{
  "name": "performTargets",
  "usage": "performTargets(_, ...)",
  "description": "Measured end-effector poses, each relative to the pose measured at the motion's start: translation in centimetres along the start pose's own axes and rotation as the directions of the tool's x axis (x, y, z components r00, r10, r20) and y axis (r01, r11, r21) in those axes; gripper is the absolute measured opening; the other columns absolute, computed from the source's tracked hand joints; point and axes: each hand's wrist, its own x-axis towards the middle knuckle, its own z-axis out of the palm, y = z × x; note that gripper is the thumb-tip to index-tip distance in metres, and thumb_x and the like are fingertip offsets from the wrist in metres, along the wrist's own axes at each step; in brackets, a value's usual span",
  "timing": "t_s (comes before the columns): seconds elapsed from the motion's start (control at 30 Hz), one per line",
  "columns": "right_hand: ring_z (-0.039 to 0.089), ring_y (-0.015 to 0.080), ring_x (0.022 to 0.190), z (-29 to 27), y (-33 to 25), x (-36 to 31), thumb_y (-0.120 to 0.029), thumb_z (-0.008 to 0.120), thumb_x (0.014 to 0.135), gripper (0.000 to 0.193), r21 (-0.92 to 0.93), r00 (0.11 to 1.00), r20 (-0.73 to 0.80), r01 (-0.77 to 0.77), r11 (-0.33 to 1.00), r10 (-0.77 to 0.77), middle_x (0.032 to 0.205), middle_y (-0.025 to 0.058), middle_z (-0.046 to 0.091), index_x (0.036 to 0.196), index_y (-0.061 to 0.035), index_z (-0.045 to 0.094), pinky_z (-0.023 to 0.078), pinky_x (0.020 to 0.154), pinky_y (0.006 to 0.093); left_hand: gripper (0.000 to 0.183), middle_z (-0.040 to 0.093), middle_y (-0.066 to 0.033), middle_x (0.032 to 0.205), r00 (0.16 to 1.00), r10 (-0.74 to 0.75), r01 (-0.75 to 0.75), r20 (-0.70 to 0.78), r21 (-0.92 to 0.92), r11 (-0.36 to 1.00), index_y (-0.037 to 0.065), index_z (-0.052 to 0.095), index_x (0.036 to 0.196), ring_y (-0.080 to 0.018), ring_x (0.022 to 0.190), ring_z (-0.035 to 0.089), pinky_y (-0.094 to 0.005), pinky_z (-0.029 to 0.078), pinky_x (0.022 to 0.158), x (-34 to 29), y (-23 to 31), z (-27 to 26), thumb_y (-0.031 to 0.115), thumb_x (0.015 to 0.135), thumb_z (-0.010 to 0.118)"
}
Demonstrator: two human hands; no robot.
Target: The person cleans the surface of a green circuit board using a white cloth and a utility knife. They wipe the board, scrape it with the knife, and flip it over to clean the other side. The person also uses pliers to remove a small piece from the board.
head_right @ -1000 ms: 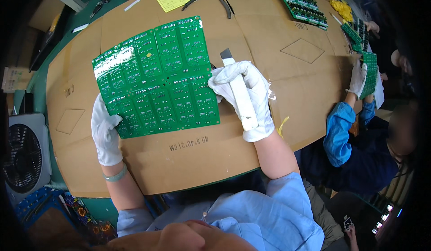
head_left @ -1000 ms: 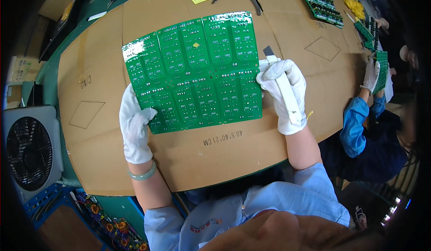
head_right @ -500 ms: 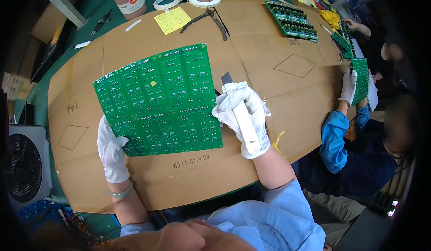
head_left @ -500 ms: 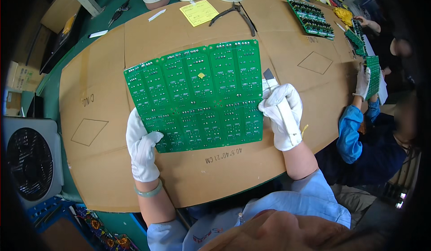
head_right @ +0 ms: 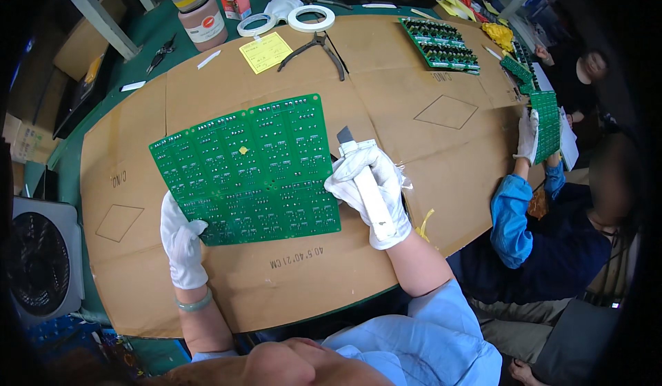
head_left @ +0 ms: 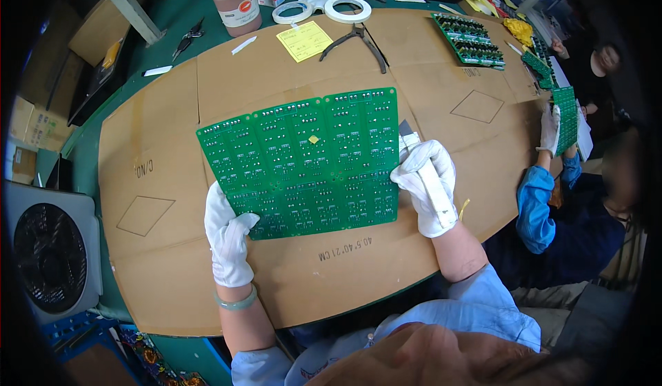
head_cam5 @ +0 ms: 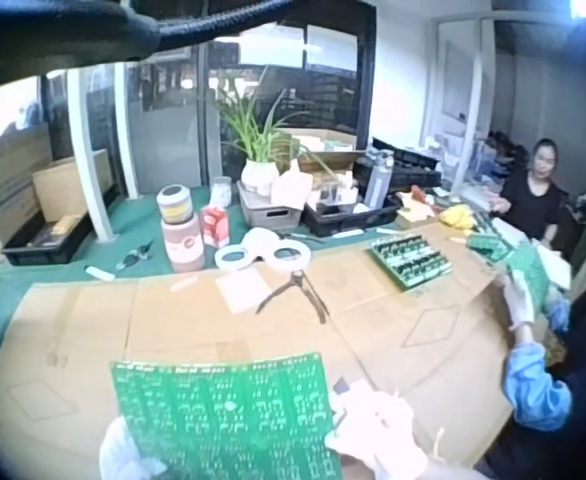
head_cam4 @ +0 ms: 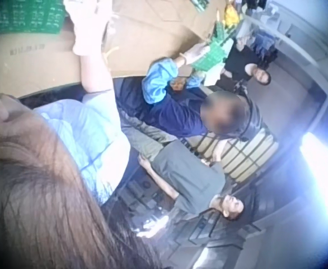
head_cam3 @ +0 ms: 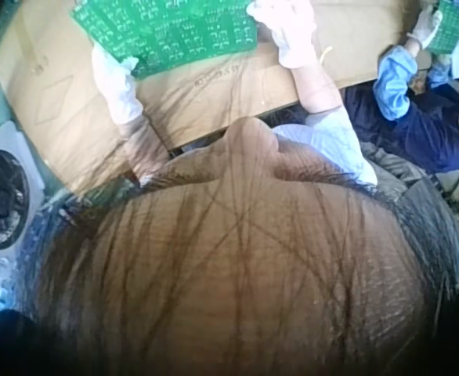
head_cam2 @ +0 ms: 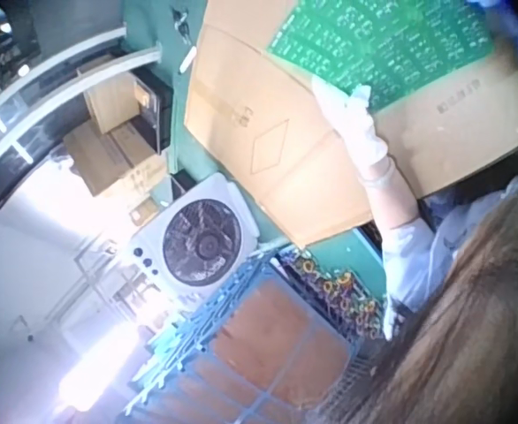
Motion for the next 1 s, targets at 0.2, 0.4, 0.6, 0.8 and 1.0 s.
performTargets(0.2, 0.051, 0.0123, 0.076, 1.4, -1.0, 0.0, 0.006, 0.074, 0.075, 0.028, -0.030, 0.990, -0.104, -0.101, 0.994, 0.098, 0.079, 0.0042, 0.058, 0.087, -0.0087, 0.053, 0.043, 0.064, 0.0233, 0.076, 0.052, -0.0165, 0.132, 1.000, 0.016, -0.015, 0.022, -0.030, 0.999, -0.010, 0.039, 0.136, -0.0246, 0.119, 0.053, -0.0328, 0.040, 0.103, -0.2, 0.2, 0.2, 0.002, 0.062, 0.049)
performTargets(0.4, 0.050, 0.0133, 0.076, 1.4, -1.2, -0.3, 0.008, 0.074, 0.074, 0.031, -0.055, 0.991, -0.111, -0.081, 0.995, 0.075, 0.076, 0.0040, 0.058, 0.086, -0.0090, 0.052, 0.042, 0.065, 0.0246, 0.075, 0.055, -0.0169, 0.129, 0.999, -0.027, 0.032, 0.033, -0.161, 0.986, -0.011, 0.041, 0.135, -0.0238, 0.116, 0.056, -0.0310, 0.042, 0.101, -0.2, 0.6, 0.3, -0.001, 0.061, 0.048)
performTargets(0.6, 0.054, 0.0162, 0.074, 1.3, -1.2, -0.4, 0.009, 0.074, 0.074, 0.031, -0.045, 0.997, -0.075, -0.036, 0.998, 0.032, 0.077, 0.0072, 0.059, 0.088, -0.0067, 0.051, 0.045, 0.066, 0.0276, 0.076, 0.053, -0.0183, 0.132, 0.997, -0.054, 0.057, 0.051, -0.067, 0.996, -0.012, 0.040, 0.137, -0.0236, 0.118, 0.054, -0.0305, 0.041, 0.103, -0.3, 0.9, 0.2, 0.005, 0.063, 0.047)
performTargets(0.8, 0.049, 0.0145, 0.072, 1.7, -1.4, -0.5, 0.008, 0.074, 0.073, 0.031, -0.043, 0.992, -0.103, -0.080, 0.996, 0.075, 0.073, 0.0049, 0.058, 0.086, -0.0082, 0.051, 0.041, 0.067, 0.0275, 0.074, 0.054, -0.0175, 0.132, 0.996, -0.080, 0.082, 0.036, -0.055, 0.995, -0.013, 0.041, 0.136, -0.0224, 0.117, 0.054, -0.0291, 0.041, 0.101, -0.3, 1.0, 0.2, 0.005, 0.064, 0.047)
performTargets(1.0, 0.048, 0.0140, 0.073, 1.6, -1.2, -0.5, 0.008, 0.073, 0.074, 0.031, -0.070, 0.991, -0.115, -0.082, 0.994, 0.074, 0.073, 0.0045, 0.058, 0.086, -0.0082, 0.051, 0.040, 0.066, 0.0272, 0.073, 0.055, -0.0167, 0.130, 0.997, -0.063, 0.065, 0.035, -0.068, 0.996, -0.012, 0.041, 0.135, -0.0215, 0.114, 0.056, -0.0279, 0.043, 0.098, -0.4, 1.5, 0.5, 0.003, 0.064, 0.047)
